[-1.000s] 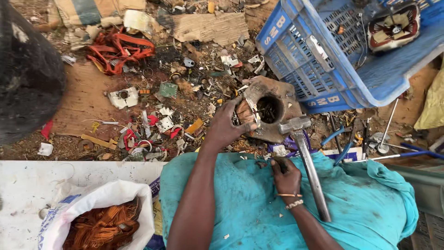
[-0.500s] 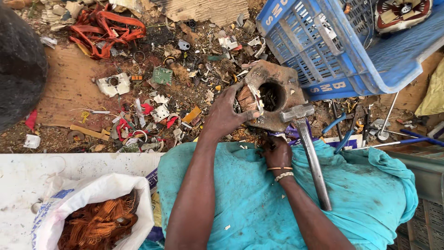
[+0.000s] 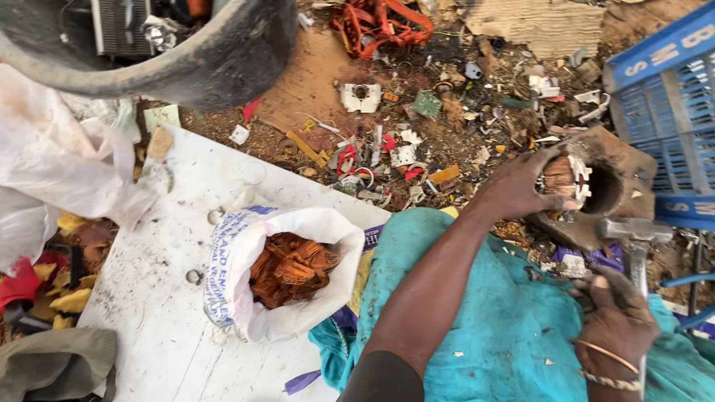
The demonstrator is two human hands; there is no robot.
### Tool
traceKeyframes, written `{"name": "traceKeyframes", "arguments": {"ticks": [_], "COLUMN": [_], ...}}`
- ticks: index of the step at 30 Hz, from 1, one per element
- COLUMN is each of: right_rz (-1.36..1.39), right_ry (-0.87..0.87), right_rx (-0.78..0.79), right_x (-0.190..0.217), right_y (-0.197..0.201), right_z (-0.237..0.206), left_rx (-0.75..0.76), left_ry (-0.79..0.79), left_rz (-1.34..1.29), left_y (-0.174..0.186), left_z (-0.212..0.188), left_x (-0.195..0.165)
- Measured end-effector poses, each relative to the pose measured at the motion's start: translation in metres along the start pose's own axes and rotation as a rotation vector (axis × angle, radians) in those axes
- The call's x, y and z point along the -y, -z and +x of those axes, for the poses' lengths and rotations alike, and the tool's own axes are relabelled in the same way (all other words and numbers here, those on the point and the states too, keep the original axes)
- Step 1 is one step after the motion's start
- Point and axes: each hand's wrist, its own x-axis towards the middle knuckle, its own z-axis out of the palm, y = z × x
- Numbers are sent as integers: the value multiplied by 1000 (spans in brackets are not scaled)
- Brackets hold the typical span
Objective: The person sits on the ground and hammers bundles of orange copper wire on a stone anvil block to flatten and loosen them, then pulls the wire strands apart by hand and places the processed wire into a white sack. At the end they use pliers to work on a small scrap component.
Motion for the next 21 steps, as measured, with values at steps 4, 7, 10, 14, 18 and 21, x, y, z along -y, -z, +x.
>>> {"name": "traceKeyframes", "arguments": {"ticks": [4,7,10,14,18,21], "right_rz": [-214,-355,-387,-481,-669,-983], "right_ry": [213,144,226,260,355,440], "right_rx": [181,507,523,298,28,55], "right_x": [56,77,84,70,52,38], "right_y": [-66,-116,-129,-100,-61,-57], "right_z": [-54,-102,-111,-67,-4,38], "left_rx": [-41,-40,-37,-28,39,162], "left_ry": [-6,-10,-5,-16,-80,62], "left_rz": [-25,-41,-37,-63,-109,-94], "left_y": [6,5,0,-7,-7,-5], "left_z": [-5,-6,-5,0,2,2], "left_x": [-5,-3,3,13,30,36]}}
